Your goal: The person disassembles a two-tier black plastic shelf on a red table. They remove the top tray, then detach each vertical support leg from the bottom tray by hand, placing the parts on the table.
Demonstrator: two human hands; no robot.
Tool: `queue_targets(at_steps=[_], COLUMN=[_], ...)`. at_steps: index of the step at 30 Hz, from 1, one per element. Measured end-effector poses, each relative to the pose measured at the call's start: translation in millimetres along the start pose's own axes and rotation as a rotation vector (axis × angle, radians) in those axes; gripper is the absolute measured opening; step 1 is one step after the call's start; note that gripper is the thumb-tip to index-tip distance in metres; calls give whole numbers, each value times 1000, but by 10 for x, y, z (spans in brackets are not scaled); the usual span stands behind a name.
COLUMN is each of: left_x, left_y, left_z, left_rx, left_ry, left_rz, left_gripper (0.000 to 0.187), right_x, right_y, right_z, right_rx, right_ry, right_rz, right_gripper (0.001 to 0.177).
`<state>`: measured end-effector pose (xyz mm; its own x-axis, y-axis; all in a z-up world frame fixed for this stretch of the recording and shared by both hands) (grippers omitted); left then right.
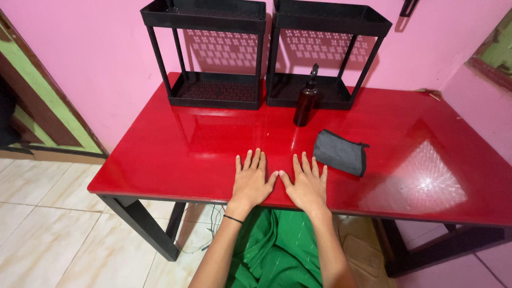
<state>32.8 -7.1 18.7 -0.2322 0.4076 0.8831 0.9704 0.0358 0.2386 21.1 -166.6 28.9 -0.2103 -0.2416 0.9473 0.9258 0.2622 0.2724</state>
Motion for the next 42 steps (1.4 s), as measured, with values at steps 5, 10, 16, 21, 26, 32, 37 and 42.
queue_targets(at_steps=[5,10,16,21,26,32,37,42], left_x=[4,4,14,2,-43,-108,-104,96], left_y=[2,4,6,2,2,35,40,171], left_z=[-2,-3,-4,-4,17,29,22,-90], left_rx=[-1,5,7,2,-1,-13,-2,39], left_ry=[-4,2,-2,15,33,53,79,175], left_rz=[-4,7,13,9,1,-31,-14,157], left_gripper=[80,80,80,80,80,80,80,69], right_x=[2,-1,1,-2,-29,-57,-83,-20], right_y=[4,2,8,11,-6,3,10,51], right_z=[-7,-4,-3,-8,5,-11,-22,-16], right_rx=[-8,-2,-2,5,8,10,27,13], right_ry=[12,6,6,-5,-18,-33,-39,-51], right_rz=[4,0,4,1,-2,-24,-31,43], right_gripper=[78,78,77,78,78,78,78,79])
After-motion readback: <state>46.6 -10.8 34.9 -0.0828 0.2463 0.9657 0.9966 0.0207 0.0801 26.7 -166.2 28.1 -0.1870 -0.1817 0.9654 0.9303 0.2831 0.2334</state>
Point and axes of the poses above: each hand's wrist, its own y-axis towards the middle knuckle, its own x-axis out of the back of the hand, z = x × y, the point moved 4 cm from there along y, towards the middle knuckle, and after that the axes turned 15 degrees about x, right-handed, at the moved point
